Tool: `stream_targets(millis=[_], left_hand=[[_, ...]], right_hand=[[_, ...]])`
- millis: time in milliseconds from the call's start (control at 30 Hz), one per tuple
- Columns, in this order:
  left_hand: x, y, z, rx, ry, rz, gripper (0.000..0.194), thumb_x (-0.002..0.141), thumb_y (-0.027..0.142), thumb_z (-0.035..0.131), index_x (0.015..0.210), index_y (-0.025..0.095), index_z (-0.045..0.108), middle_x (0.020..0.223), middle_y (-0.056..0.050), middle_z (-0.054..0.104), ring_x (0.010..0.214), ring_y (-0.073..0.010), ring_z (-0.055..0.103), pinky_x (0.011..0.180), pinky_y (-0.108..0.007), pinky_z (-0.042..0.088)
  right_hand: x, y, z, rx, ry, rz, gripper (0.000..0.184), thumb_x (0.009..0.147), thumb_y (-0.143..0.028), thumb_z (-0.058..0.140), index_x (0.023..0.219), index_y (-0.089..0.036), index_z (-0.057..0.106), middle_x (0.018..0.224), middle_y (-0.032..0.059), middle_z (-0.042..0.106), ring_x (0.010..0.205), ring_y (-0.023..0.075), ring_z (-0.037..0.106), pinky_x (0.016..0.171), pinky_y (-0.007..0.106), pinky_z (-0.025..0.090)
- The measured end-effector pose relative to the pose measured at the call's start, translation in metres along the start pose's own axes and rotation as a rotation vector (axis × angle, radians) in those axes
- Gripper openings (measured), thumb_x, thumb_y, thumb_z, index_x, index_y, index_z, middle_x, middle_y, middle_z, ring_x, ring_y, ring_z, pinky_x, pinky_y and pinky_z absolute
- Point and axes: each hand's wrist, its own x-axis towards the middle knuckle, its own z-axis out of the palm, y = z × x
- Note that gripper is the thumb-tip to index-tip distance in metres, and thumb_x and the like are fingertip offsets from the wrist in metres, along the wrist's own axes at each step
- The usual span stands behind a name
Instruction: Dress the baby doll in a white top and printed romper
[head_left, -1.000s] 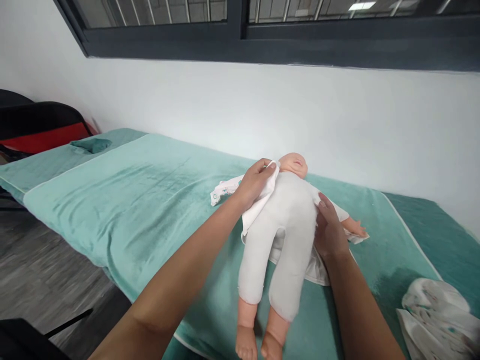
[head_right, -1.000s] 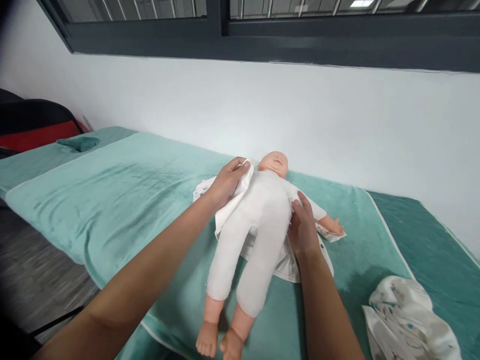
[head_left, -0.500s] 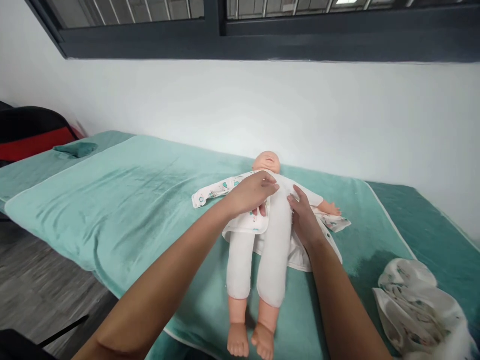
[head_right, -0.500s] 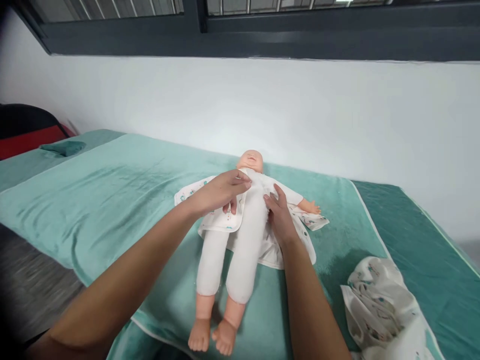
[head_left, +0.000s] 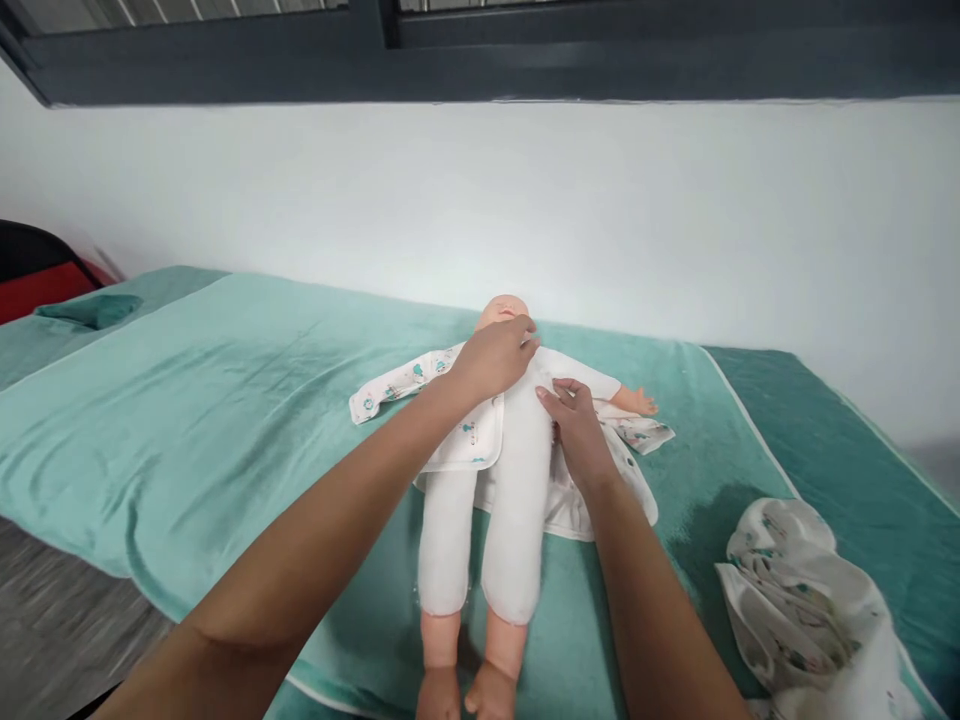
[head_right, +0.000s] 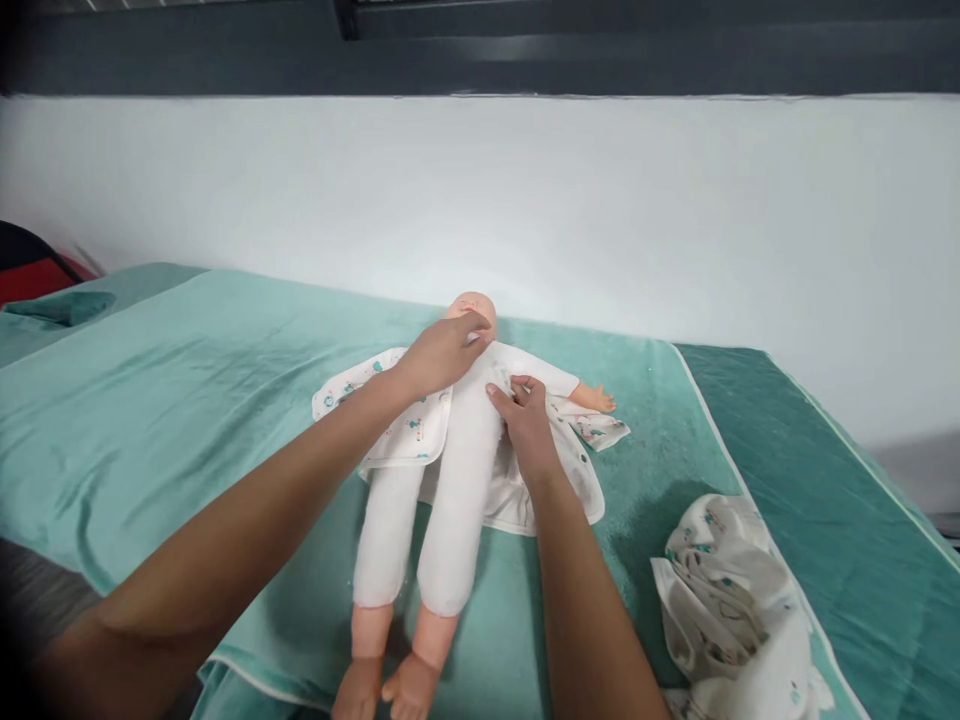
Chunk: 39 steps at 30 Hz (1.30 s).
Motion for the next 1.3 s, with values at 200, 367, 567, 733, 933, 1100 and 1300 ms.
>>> stream_targets(millis=[200,367,567,733,933,1100,1300], left_hand=[[0.031,0.033,0.023,0.129,-0.217,0.265,0.036,0.089,0.030,0.058,0.124,0.021,0.058,0.126,-0.011,0.067,0.113,-0.0280,0.060,0.090,-0.035,0.045],[0.058,0.040,0.042,0.292,-0.314,0.306,0.023,0.081,0.020,0.064,0.104,0.021,0.061,0.102,-0.009,0.068,0.090,-0.0254,0.063,0.084,-0.037,0.043],[0.050,0.030,0.038,0.322,-0.228,0.315,0.028,0.080,0.009,0.055,0.106,0.019,0.056,0.105,-0.010,0.067,0.089,-0.0253,0.063,0.077,-0.036,0.041],[0.041,0.028,0.035,0.405,-0.186,0.342,0.032,0.082,0.005,0.051,0.110,0.018,0.056,0.107,-0.011,0.067,0.095,-0.0259,0.062,0.078,-0.036,0.039],[0.037,0.024,0.027,0.448,-0.253,0.329,0.032,0.079,0.000,0.055,0.102,0.021,0.064,0.099,-0.010,0.069,0.099,-0.0269,0.061,0.090,-0.039,0.036],[0.035,0.028,0.023,0.460,-0.328,0.216,0.020,0.069,-0.001,0.066,0.074,0.019,0.065,0.084,-0.009,0.069,0.094,-0.0289,0.061,0.095,-0.044,0.032],[0.039,0.034,0.042,0.510,-0.302,0.043,0.018,0.065,0.021,0.082,0.062,0.018,0.064,0.079,-0.013,0.068,0.105,-0.0378,0.057,0.102,-0.053,0.028]], right_hand=[[-0.011,-0.009,0.005,0.062,-0.259,-0.170,0.050,0.078,-0.042,0.078,0.120,-0.030,0.055,0.133,0.0032,0.066,0.130,0.0222,0.056,0.107,0.039,0.049],[-0.008,-0.018,-0.009,-0.153,-0.381,-0.248,0.036,0.083,-0.042,0.072,0.117,-0.033,0.067,0.123,0.0019,0.070,0.129,0.0232,0.057,0.111,0.042,0.043],[0.014,-0.022,-0.062,-0.957,0.147,-0.295,0.029,0.076,-0.037,0.070,0.101,-0.021,0.069,0.110,0.0102,0.070,0.099,0.0270,0.064,0.092,0.044,0.047],[0.013,-0.028,-0.066,-1.233,0.166,-0.137,0.020,0.078,-0.041,0.066,0.072,-0.024,0.058,0.079,0.0034,0.067,0.074,0.0213,0.059,0.067,0.033,0.038],[0.009,-0.038,-0.066,-1.013,0.383,-0.160,0.013,0.075,-0.026,0.062,0.070,-0.025,0.049,0.067,0.0031,0.062,0.062,0.0190,0.052,0.059,0.031,0.031],[0.009,-0.046,-0.074,-0.322,0.471,-0.201,0.026,0.067,-0.034,0.070,0.086,-0.026,0.055,0.060,-0.0048,0.056,0.047,0.0131,0.041,0.044,0.027,0.028],[-0.010,-0.058,-0.056,0.030,0.385,-0.318,0.032,0.070,-0.033,0.076,0.088,-0.026,0.051,0.064,-0.0078,0.052,0.052,0.0104,0.048,0.050,0.023,0.041]])
